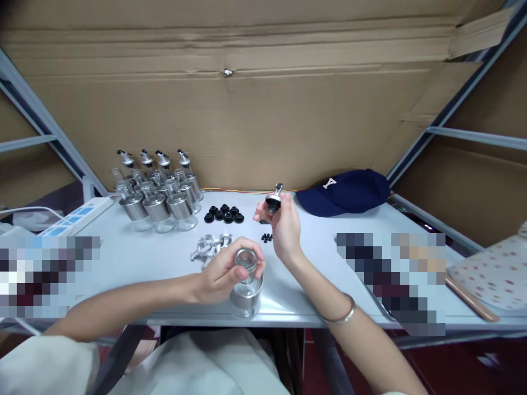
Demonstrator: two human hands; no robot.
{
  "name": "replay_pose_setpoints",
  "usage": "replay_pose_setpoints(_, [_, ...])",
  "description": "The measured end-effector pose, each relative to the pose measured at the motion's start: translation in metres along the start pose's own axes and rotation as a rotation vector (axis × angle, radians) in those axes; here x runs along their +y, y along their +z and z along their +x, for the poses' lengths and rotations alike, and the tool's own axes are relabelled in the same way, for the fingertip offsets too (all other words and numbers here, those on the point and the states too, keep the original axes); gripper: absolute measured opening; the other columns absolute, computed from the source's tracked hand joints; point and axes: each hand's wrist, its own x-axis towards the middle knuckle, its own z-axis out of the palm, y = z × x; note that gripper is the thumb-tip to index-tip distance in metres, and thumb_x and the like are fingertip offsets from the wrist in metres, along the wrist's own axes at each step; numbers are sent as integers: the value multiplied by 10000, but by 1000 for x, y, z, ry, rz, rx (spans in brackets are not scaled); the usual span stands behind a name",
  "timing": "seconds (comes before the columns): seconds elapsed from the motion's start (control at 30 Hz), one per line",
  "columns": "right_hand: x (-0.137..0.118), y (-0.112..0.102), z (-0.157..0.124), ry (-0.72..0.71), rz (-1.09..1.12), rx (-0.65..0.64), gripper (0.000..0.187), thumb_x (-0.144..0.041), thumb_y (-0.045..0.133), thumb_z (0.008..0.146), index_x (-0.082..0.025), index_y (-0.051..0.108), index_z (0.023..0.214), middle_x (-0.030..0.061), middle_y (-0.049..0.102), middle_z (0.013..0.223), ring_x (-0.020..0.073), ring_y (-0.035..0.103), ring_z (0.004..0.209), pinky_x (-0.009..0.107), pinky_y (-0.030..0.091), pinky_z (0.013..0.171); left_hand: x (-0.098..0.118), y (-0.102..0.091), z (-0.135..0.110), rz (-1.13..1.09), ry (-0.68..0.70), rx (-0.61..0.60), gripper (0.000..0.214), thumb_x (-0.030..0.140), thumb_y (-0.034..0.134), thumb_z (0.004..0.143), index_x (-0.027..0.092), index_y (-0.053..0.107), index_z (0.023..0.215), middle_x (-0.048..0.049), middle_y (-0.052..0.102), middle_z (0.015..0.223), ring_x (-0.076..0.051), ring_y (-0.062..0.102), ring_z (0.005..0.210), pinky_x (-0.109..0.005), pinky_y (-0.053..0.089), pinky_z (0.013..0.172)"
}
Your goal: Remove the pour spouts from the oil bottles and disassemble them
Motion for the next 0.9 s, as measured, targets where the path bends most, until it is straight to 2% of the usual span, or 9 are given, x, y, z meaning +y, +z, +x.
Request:
replay_pose_setpoints(0.1, [5,-8,14,168,70,54,447,-638,523,762,-192,508,741,-8,590,614,103,548,487,245,471,527,18,-3,5,-67,22,32,420,574,467,847,166,469,945,-6,503,702,-96,481,639,-225,403,603])
replay_pose_setpoints(0.2, [9,-14,20,265,147,98,403,-587,550,770,-188,513,723,-10,592,593,97,537,481,230,468,511,51,-24,15,-26,82,180,407,568,491,838,170,491,922,6,524,668,-97,513,612,-224,422,584])
replay_pose_setpoints(0.33, [11,-19,25,345,181,161,340,-520,552,789,-191,500,716,-19,582,576,87,519,471,218,471,506,107,-78,20,203,135,342,390,558,478,847,171,527,867,31,523,619,-84,535,573,-209,416,532])
replay_pose_setpoints(0.43, [12,-20,26,371,179,166,316,-489,564,769,-194,480,694,-26,561,570,82,507,464,213,469,507,140,-122,10,409,93,459,417,454,290,950,124,529,863,31,535,615,-60,544,596,-214,417,584])
replay_pose_setpoints(0.5, [12,-20,27,372,181,160,285,-454,556,758,-196,464,677,-30,542,557,83,498,463,213,464,506,153,-152,0,535,159,666,398,428,312,954,112,529,845,44,522,578,-49,527,559,-212,418,579])
replay_pose_setpoints(0.6, [11,-19,26,381,172,167,217,-379,525,737,-199,437,656,-28,529,545,87,483,462,218,458,508,158,-197,-13,678,217,1017,369,348,298,974,134,500,751,64,482,516,-46,481,507,-209,421,558])
replay_pose_setpoints(0.7, [9,-17,24,402,161,164,119,-294,493,690,-199,430,656,-23,527,532,89,468,459,218,442,502,149,-242,-28,784,93,1301,308,168,319,955,158,443,673,92,414,453,-46,418,459,-180,382,526])
replay_pose_setpoints(0.8, [10,-15,23,440,144,107,83,-271,478,657,-199,439,668,-26,521,518,92,458,452,222,429,498,132,-274,-45,773,-52,1349,248,91,395,890,163,440,657,96,445,474,-53,408,463,-181,349,518])
replay_pose_setpoints(0.9, [12,-12,19,492,82,-18,111,-287,503,656,-195,458,698,-18,560,553,100,491,476,236,440,536,112,-291,-62,637,-173,1227,149,111,442,854,172,466,720,98,491,536,-65,442,528,-201,379,599])
